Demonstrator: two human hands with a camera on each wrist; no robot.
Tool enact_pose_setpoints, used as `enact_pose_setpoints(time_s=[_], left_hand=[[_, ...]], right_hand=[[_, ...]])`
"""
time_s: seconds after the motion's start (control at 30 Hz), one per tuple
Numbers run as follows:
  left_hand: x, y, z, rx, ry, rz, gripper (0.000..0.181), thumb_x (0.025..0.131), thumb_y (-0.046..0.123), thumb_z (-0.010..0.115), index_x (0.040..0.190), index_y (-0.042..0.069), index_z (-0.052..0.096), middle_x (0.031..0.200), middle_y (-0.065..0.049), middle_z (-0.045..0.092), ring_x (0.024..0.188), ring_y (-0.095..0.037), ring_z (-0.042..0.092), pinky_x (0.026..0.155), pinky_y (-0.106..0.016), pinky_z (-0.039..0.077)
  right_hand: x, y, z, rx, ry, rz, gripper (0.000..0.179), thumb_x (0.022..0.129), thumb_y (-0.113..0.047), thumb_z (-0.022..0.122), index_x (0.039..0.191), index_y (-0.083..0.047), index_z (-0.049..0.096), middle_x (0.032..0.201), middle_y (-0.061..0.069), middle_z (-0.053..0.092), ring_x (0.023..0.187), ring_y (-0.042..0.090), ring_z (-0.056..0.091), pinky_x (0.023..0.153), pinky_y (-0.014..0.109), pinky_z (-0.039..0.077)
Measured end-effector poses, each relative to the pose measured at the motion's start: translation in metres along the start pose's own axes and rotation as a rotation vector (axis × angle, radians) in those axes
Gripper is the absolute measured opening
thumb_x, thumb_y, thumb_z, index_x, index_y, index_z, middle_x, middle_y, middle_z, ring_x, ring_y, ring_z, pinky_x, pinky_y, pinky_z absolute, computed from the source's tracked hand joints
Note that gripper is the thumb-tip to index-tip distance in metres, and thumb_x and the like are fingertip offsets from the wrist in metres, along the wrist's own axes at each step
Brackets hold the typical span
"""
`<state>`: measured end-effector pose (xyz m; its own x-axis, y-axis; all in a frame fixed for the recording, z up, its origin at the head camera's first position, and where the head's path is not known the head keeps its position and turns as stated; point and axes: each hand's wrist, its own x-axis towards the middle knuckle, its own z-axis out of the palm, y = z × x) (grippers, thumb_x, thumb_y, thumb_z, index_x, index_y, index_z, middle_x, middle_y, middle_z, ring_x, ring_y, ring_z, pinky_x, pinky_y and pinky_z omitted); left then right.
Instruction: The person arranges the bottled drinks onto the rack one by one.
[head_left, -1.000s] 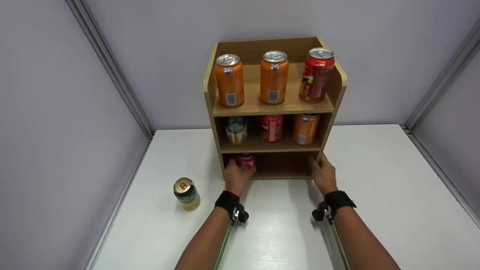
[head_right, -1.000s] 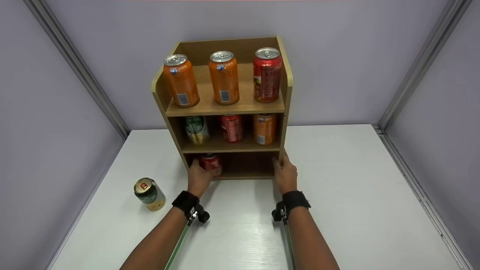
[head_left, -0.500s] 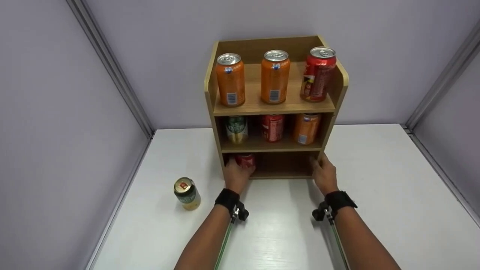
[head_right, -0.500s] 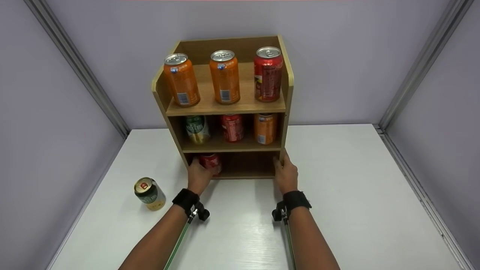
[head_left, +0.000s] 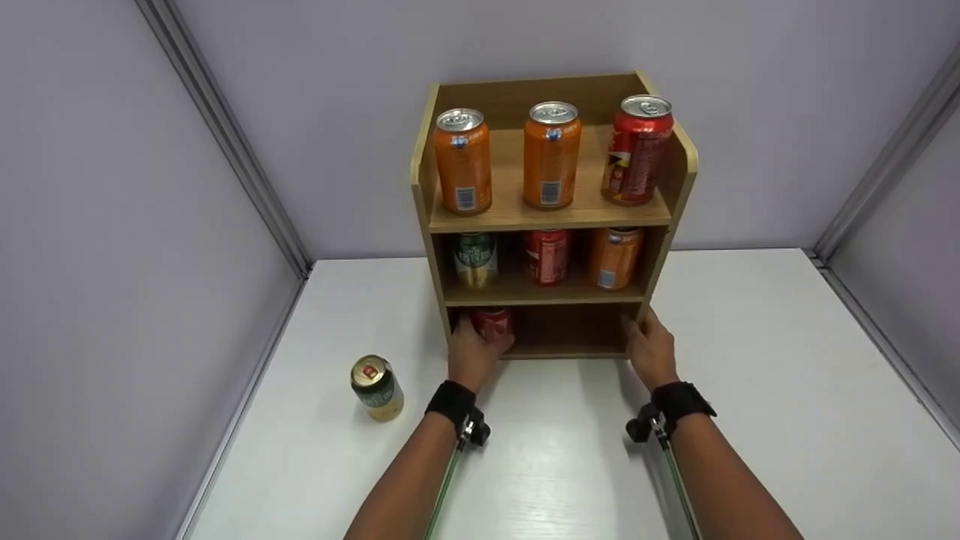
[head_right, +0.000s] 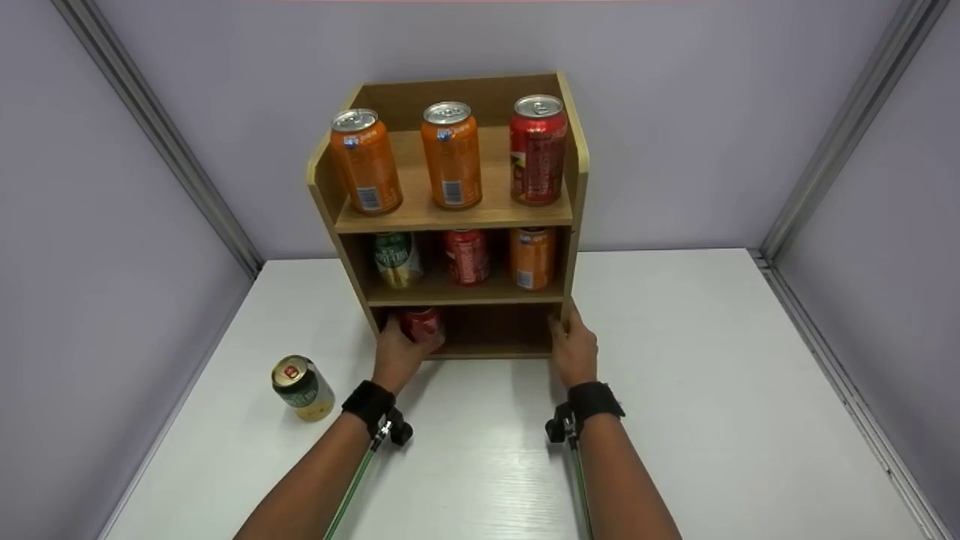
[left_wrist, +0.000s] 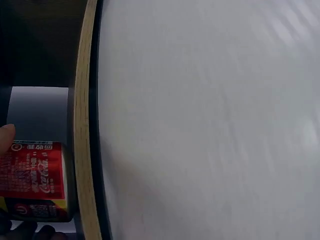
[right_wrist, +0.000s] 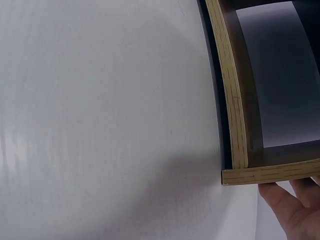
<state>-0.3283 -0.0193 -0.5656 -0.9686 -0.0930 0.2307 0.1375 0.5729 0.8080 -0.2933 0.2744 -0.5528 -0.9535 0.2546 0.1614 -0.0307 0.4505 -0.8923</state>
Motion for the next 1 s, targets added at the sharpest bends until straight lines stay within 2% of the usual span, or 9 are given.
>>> enact_pose_setpoints(time_s=[0.1, 0.23, 0.37, 0.5, 0.57, 0.7, 0.83, 0.9, 1.0], left_hand=[[-0.012, 0.002, -0.007, 0.038, -0.013, -0.008, 0.084, 0.079, 0.046, 0.077, 0.137, -0.004, 0.043, 0.121, -0.018, 0.059, 0.109, -0.03, 0.058, 0.088, -0.043, 0.047], [-0.032, 0.005, -0.02, 0.07, -0.021, 0.023, 0.088, 0.081, 0.052, 0.073, 0.142, -0.003, 0.041, 0.132, -0.02, 0.055, 0.116, -0.032, 0.056, 0.091, -0.045, 0.045], [-0.046, 0.01, -0.034, 0.04, -0.008, 0.097, 0.081, 0.082, 0.049, 0.074, 0.141, 0.001, 0.046, 0.134, -0.018, 0.055, 0.118, -0.03, 0.055, 0.093, -0.043, 0.045], [-0.054, 0.018, -0.051, -0.014, 0.007, 0.196, 0.075, 0.084, 0.047, 0.073, 0.139, 0.003, 0.047, 0.134, -0.014, 0.056, 0.12, -0.025, 0.054, 0.095, -0.041, 0.044], [-0.057, 0.023, -0.061, -0.019, 0.023, 0.251, 0.074, 0.085, 0.047, 0.072, 0.139, 0.002, 0.048, 0.134, -0.013, 0.056, 0.12, -0.023, 0.054, 0.095, -0.04, 0.044], [-0.06, 0.029, -0.089, 0.031, 0.104, 0.381, 0.069, 0.087, 0.045, 0.071, 0.135, 0.0, 0.051, 0.131, -0.014, 0.058, 0.119, -0.024, 0.055, 0.094, -0.039, 0.045], [-0.059, 0.027, -0.129, 0.076, 0.229, 0.476, 0.063, 0.084, 0.033, 0.077, 0.132, -0.001, 0.054, 0.126, -0.016, 0.06, 0.116, -0.027, 0.056, 0.093, -0.042, 0.046], [-0.058, 0.021, -0.149, 0.081, 0.284, 0.492, 0.063, 0.082, 0.027, 0.08, 0.131, -0.002, 0.055, 0.125, -0.017, 0.06, 0.116, -0.029, 0.057, 0.093, -0.045, 0.046], [-0.058, 0.005, -0.174, 0.094, 0.328, 0.458, 0.066, 0.079, 0.024, 0.083, 0.131, -0.002, 0.054, 0.126, -0.018, 0.059, 0.117, -0.031, 0.055, 0.093, -0.047, 0.044]], right_hand=[[0.0, 0.002, 0.0, -0.009, 0.0, 0.002, 0.053, 0.103, -0.041, 0.042, 0.153, -0.023, 0.033, 0.141, 0.017, 0.049, 0.123, 0.033, 0.048, 0.095, 0.047, 0.039], [0.0, 0.004, -0.001, -0.021, 0.005, 0.007, 0.055, 0.103, -0.044, 0.042, 0.153, -0.024, 0.033, 0.141, 0.018, 0.049, 0.124, 0.034, 0.048, 0.095, 0.049, 0.039], [0.001, 0.003, -0.002, -0.026, 0.012, 0.001, 0.054, 0.103, -0.043, 0.041, 0.153, -0.024, 0.033, 0.142, 0.017, 0.048, 0.124, 0.034, 0.048, 0.095, 0.049, 0.039], [0.001, 0.002, -0.004, -0.02, 0.023, 0.01, 0.051, 0.104, -0.041, 0.041, 0.151, -0.024, 0.036, 0.139, 0.016, 0.051, 0.113, 0.033, 0.053, 0.089, 0.048, 0.041], [0.001, 0.002, -0.004, -0.021, 0.023, 0.01, 0.05, 0.104, -0.04, 0.041, 0.151, -0.023, 0.036, 0.139, 0.015, 0.051, 0.114, 0.032, 0.053, 0.089, 0.047, 0.041], [0.001, 0.002, -0.003, -0.02, 0.02, 0.002, 0.051, 0.104, -0.039, 0.041, 0.151, -0.022, 0.036, 0.14, 0.016, 0.05, 0.117, 0.033, 0.052, 0.09, 0.048, 0.041], [0.0, 0.001, -0.001, -0.018, 0.012, -0.009, 0.051, 0.104, -0.04, 0.041, 0.151, -0.021, 0.036, 0.14, 0.017, 0.05, 0.113, 0.034, 0.053, 0.091, 0.047, 0.04], [0.0, 0.001, 0.0, -0.015, 0.007, -0.014, 0.052, 0.104, -0.041, 0.041, 0.151, -0.021, 0.036, 0.14, 0.016, 0.05, 0.114, 0.033, 0.052, 0.092, 0.047, 0.039], [0.001, 0.002, 0.0, -0.006, 0.006, -0.021, 0.052, 0.104, -0.042, 0.041, 0.151, -0.02, 0.036, 0.14, 0.016, 0.05, 0.119, 0.034, 0.05, 0.096, 0.049, 0.038]])
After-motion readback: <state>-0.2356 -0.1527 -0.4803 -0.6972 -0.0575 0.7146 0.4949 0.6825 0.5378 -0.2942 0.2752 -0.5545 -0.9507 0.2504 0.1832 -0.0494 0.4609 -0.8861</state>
